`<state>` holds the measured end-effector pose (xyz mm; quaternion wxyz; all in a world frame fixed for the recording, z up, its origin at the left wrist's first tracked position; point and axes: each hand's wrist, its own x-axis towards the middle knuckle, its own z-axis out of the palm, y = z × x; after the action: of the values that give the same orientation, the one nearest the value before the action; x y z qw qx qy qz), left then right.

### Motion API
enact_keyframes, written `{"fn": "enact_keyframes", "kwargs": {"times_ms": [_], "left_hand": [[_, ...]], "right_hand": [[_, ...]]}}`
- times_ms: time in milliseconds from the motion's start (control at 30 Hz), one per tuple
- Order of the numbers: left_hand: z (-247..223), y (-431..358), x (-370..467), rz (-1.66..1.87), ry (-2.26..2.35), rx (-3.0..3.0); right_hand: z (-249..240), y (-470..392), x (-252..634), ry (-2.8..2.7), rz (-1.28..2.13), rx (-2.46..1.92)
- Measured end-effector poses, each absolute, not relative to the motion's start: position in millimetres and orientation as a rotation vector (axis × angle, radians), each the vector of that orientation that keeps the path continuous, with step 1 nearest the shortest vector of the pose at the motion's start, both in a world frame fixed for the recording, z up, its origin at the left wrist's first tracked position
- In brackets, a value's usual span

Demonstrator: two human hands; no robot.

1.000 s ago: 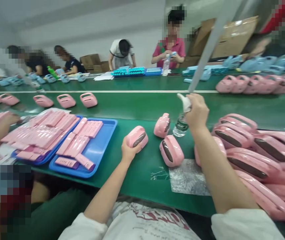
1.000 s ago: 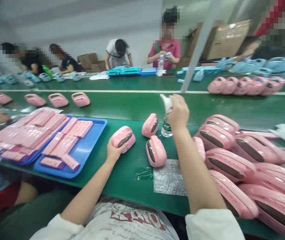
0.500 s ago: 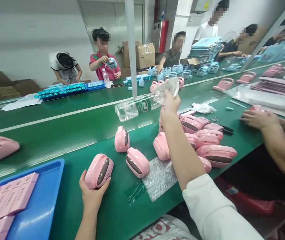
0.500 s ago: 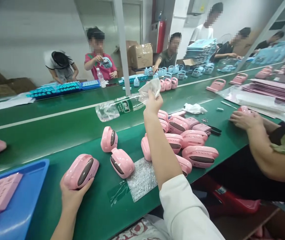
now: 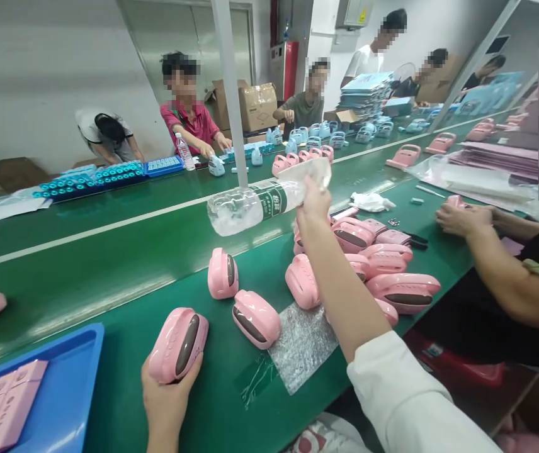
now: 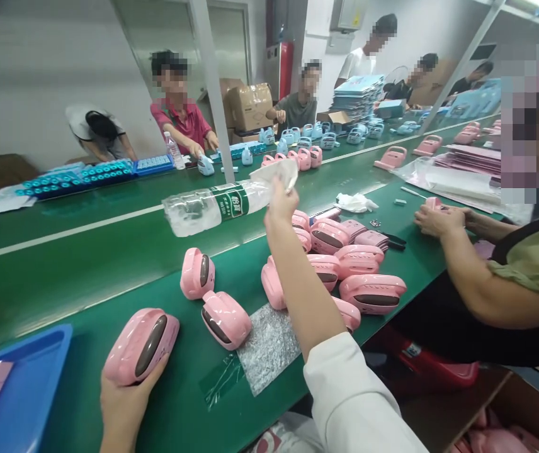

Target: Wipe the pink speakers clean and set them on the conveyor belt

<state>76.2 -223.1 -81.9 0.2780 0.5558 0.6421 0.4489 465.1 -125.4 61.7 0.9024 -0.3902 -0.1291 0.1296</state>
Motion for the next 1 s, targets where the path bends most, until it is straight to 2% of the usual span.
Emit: {"fn": "enact_keyframes", "kwargs": {"times_ms": [100, 233, 333, 467, 700, 800, 867, 933, 1000], "left_hand": [[-78.8, -225.8, 79.0, 1.194, 1.784, 1.409], [-73.4, -228.4, 85.5, 1.276, 1.761, 1.278], [-70.6, -229.3, 86.6, 1.399, 1.573, 1.158], [-57.2, -236.6, 89.2, 1.431, 1.352, 1.102], [-16.7, -246.2, 109.7, 1.366, 1.043, 1.073], [-10.5, -248.4, 115.1, 1.338, 0.973, 1.112], [-8.8, -250.4, 118.9, 1.325, 0.956, 1.132], [-7.2, -252.2, 123.3, 1.32, 0.94, 1.139], [-5.0, -253.4, 127.8, 1.301, 0.906, 1.129]], "right_hand": [[71.6, -136.4, 457.7, -0.444, 0.034, -1.027], [63.0, -138.6, 428.0, -1.17, -0.434, -1.393], [44.4, -135.5, 406.0, -1.448, -0.422, -1.502], [33.4, -137.6, 396.4, -1.51, -0.363, -1.636], [80.7, -163.7, 404.5, -1.371, -0.394, -1.939], [92.3, -191.8, 387.7, -1.281, -0.576, -1.873], [83.8, -213.6, 364.3, -1.391, -0.663, -1.681], [64.4, -234.3, 335.4, -1.579, -0.603, -1.406], [41.3, -252.0, 307.5, -1.731, -0.376, -1.214]]}}
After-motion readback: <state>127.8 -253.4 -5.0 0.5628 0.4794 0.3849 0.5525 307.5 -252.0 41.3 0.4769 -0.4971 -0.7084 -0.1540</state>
